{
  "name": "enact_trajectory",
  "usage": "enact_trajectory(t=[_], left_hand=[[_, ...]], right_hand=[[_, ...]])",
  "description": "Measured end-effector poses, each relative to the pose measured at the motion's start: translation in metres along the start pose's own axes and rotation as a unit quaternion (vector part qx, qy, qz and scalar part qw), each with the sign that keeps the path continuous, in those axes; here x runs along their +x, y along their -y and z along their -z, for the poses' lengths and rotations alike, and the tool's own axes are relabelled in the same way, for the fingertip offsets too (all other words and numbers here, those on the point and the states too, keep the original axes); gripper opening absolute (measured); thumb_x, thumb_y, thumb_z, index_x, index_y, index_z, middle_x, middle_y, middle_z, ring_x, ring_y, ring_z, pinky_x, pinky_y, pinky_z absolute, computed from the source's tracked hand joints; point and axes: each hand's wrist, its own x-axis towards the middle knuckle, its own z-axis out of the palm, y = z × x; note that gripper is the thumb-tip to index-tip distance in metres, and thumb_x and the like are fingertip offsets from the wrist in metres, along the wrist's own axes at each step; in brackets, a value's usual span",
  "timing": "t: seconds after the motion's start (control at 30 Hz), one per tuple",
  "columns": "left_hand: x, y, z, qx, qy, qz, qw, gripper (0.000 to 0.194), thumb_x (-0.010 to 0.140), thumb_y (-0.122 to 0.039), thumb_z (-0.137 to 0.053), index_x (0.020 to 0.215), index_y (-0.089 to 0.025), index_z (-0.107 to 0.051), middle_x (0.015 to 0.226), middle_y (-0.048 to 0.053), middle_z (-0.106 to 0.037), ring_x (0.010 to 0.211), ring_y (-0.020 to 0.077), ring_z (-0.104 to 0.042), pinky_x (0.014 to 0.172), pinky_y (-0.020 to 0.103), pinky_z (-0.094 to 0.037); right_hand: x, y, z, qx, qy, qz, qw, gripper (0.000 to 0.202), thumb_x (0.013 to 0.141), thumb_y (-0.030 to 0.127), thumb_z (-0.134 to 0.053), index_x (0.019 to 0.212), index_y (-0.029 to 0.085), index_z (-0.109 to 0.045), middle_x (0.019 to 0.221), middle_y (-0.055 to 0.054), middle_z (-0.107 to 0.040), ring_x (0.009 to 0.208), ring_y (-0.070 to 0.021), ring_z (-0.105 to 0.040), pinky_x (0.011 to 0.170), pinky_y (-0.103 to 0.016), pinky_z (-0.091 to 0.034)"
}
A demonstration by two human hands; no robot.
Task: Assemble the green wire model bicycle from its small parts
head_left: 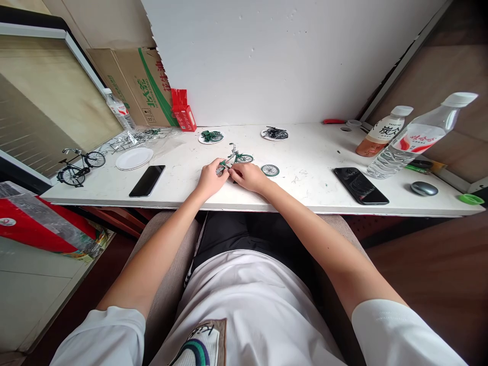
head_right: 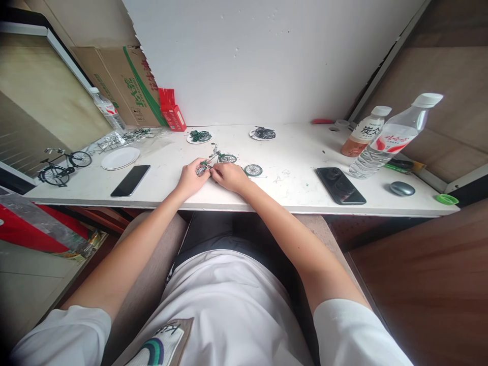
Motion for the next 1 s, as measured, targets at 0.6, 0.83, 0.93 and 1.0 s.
enact_trajectory(t=[0.6,0.83,0.93,1.0], left_hand=[[0.0011,0.0041,-0.0011,-0.003,-0.003,-0.012,1.0,0.03,0.09,-0.014,-0.068,0.119,-0.019,-0.075,0.114,0.011,-0.082,0.104,0.0244,-0.077,0.095,0.033,-0.061],[0.0019,0.0074,-0.002,0.008,-0.008,-0.02,1.0,0.031,0.089,-0.015,-0.07,0.119,-0.019,-0.075,0.113,0.011,-0.082,0.104,0.0252,-0.077,0.097,0.035,-0.06],[0.0019,0.0073,-0.0018,0.001,-0.007,-0.019,1.0,0.031,0.088,-0.015,-0.07,0.119,-0.019,-0.075,0.112,0.011,-0.082,0.103,0.0247,-0.077,0.095,0.034,-0.061],[0.0017,0.0062,-0.0015,-0.003,-0.006,-0.017,1.0,0.031,0.088,-0.015,-0.071,0.118,-0.019,-0.075,0.112,0.011,-0.082,0.102,0.0248,-0.076,0.095,0.034,-0.061]], right_hand=[[0.0003,-0.0006,-0.0008,-0.002,-0.007,0.005,1.0,0.038,0.111,0.038,-0.044,0.094,0.019,-0.072,0.091,-0.009,-0.076,0.075,-0.0202,-0.059,0.067,-0.031,-0.03],[0.0003,-0.0013,-0.0017,-0.001,-0.003,-0.002,1.0,0.038,0.111,0.039,-0.043,0.097,0.019,-0.072,0.093,-0.01,-0.076,0.075,-0.02,-0.058,0.068,-0.031,-0.031],[0.0007,-0.002,-0.0025,-0.003,-0.002,-0.003,1.0,0.038,0.111,0.039,-0.044,0.098,0.018,-0.073,0.095,-0.01,-0.076,0.076,-0.0203,-0.059,0.069,-0.031,-0.032],[0.0009,-0.0025,-0.003,-0.005,-0.003,-0.003,1.0,0.039,0.111,0.039,-0.044,0.098,0.018,-0.073,0.095,-0.01,-0.077,0.077,-0.0205,-0.06,0.069,-0.031,-0.032]])
